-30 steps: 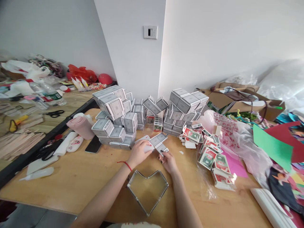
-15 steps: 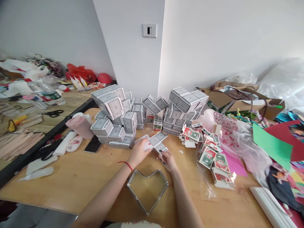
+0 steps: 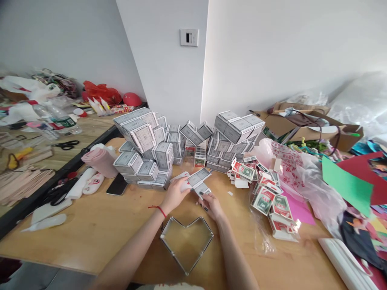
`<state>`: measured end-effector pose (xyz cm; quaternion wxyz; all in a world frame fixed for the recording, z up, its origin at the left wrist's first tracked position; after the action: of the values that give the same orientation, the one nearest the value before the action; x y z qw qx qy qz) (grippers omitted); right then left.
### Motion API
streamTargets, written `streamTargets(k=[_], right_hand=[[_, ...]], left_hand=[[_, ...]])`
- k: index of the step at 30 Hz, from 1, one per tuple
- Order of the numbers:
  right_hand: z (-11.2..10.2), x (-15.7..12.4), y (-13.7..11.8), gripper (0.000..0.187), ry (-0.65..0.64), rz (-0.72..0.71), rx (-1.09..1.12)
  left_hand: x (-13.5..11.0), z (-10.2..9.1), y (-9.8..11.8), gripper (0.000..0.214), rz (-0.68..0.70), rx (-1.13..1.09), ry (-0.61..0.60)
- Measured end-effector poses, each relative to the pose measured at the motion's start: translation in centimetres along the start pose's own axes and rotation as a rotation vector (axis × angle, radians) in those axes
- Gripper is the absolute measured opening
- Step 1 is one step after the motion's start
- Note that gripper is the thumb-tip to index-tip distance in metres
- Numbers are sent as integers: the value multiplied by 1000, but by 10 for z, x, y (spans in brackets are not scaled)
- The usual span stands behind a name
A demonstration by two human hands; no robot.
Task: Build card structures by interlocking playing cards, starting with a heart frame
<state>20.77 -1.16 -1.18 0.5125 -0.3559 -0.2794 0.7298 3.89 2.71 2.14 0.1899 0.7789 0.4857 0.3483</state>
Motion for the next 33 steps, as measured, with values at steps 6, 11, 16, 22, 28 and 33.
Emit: streamTargets(k=[6, 11, 16, 22, 28, 33], right_hand=[[2, -5, 0, 21, -106, 90, -25], [-3, -7, -11, 32, -190, 188, -20], [-11, 12, -9, 24, 60, 125, 36], [-7, 26, 0, 21, 159, 98, -1], [-11, 21, 5, 18, 230, 37, 47], [-8, 22, 7, 20, 210, 9, 28]], left_hand=[[-2, -9, -2, 41, 20, 20, 49], [-8, -17, -3, 42, 69, 28, 68], [-14, -16, -3, 51, 74, -28, -38], [-13, -20, 0, 60, 46, -75, -51], [-18, -12, -9, 54, -450, -638, 111], [-16, -3, -10, 31, -678, -818, -57]])
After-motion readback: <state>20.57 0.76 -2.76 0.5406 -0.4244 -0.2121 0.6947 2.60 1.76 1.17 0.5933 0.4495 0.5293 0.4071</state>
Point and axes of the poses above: each hand's wrist, its own x-axis towards the middle knuckle, its own z-axis out of the palm, y = z × x, the point moved 1 cm from there along x, towards the middle knuckle
